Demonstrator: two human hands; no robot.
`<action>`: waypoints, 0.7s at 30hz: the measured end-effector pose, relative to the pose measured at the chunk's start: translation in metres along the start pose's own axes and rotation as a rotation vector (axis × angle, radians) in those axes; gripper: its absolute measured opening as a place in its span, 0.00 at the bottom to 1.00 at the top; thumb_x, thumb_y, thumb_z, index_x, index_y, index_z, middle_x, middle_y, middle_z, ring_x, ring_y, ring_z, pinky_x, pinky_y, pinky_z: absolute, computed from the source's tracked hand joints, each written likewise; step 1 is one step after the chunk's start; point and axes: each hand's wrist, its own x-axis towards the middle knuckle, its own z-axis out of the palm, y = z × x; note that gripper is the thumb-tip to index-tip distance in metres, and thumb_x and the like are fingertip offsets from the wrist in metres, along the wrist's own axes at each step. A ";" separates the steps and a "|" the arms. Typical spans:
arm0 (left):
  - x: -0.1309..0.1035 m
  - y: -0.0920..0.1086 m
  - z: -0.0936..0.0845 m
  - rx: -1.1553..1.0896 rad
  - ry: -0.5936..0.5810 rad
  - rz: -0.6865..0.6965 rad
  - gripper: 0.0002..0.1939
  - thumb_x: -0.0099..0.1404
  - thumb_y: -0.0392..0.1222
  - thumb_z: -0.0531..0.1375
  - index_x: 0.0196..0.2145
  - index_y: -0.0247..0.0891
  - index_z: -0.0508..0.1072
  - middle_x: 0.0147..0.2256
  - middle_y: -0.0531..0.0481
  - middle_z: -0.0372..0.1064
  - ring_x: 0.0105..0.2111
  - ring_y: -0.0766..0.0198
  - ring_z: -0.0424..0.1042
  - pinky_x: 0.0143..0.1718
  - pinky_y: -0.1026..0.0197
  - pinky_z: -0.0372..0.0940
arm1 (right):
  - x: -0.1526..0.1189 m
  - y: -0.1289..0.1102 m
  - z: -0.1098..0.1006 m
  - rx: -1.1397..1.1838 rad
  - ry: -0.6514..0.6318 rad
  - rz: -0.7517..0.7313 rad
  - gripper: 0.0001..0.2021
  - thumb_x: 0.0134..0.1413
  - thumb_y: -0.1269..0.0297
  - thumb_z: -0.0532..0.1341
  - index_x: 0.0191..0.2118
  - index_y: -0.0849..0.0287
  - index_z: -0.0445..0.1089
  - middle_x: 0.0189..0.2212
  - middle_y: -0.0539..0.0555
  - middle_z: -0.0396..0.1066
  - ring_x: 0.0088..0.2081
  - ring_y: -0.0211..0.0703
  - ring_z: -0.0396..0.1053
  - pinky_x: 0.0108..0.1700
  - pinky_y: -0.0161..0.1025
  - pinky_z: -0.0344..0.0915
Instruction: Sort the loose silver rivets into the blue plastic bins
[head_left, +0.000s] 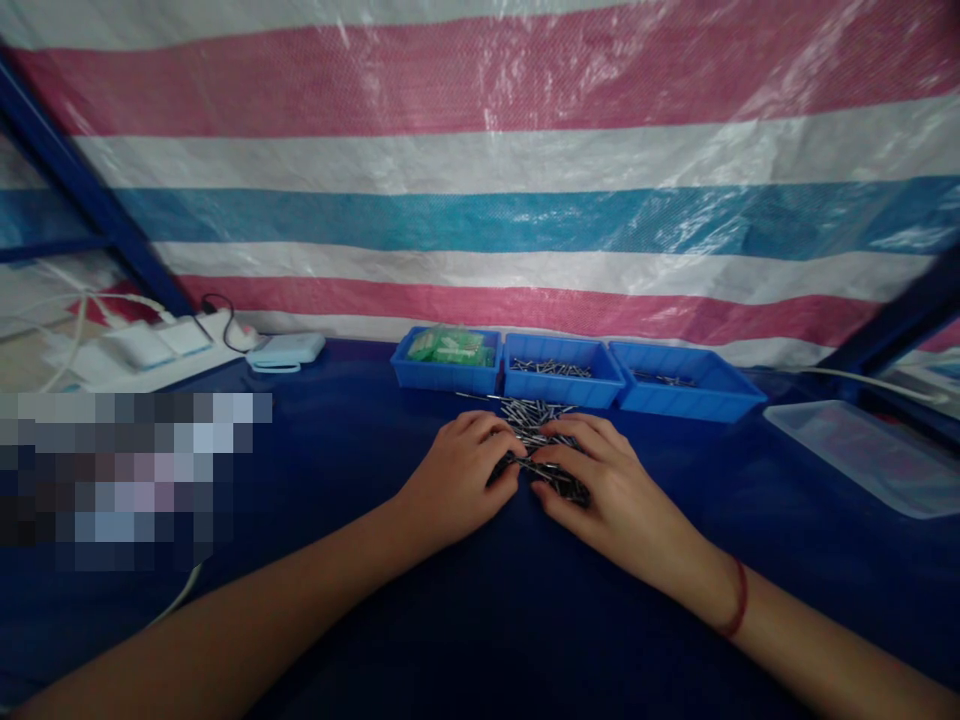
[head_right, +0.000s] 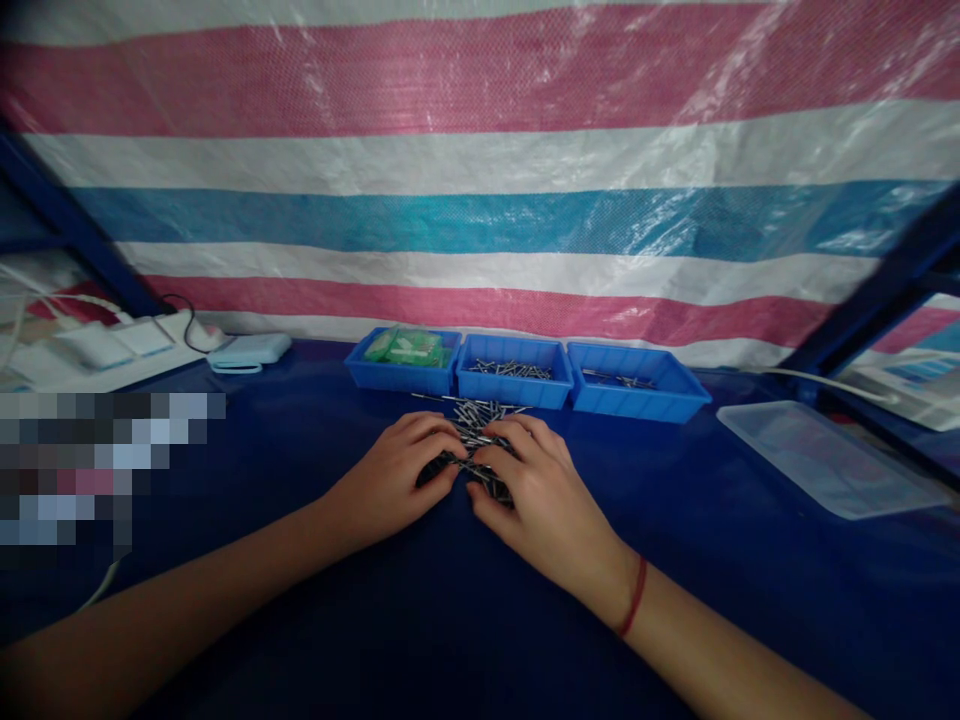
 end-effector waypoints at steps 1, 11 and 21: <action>0.000 0.000 0.000 0.017 0.002 -0.002 0.06 0.61 0.35 0.56 0.38 0.38 0.70 0.42 0.48 0.68 0.47 0.57 0.63 0.50 0.51 0.59 | 0.000 0.000 0.000 0.006 0.007 0.004 0.09 0.53 0.66 0.59 0.41 0.58 0.71 0.45 0.58 0.67 0.52 0.50 0.59 0.52 0.51 0.59; 0.000 0.000 -0.005 0.119 -0.008 -0.012 0.06 0.65 0.38 0.54 0.39 0.37 0.70 0.42 0.48 0.67 0.47 0.57 0.63 0.49 0.52 0.60 | 0.001 0.000 0.000 0.074 0.041 0.050 0.07 0.54 0.68 0.58 0.38 0.58 0.71 0.44 0.58 0.67 0.50 0.49 0.61 0.51 0.49 0.61; -0.001 0.003 -0.008 0.173 -0.085 -0.018 0.07 0.66 0.38 0.52 0.37 0.36 0.69 0.41 0.48 0.66 0.44 0.58 0.63 0.47 0.53 0.60 | 0.001 -0.001 0.001 0.102 0.044 0.055 0.07 0.54 0.69 0.58 0.38 0.58 0.71 0.44 0.58 0.67 0.50 0.48 0.61 0.51 0.49 0.61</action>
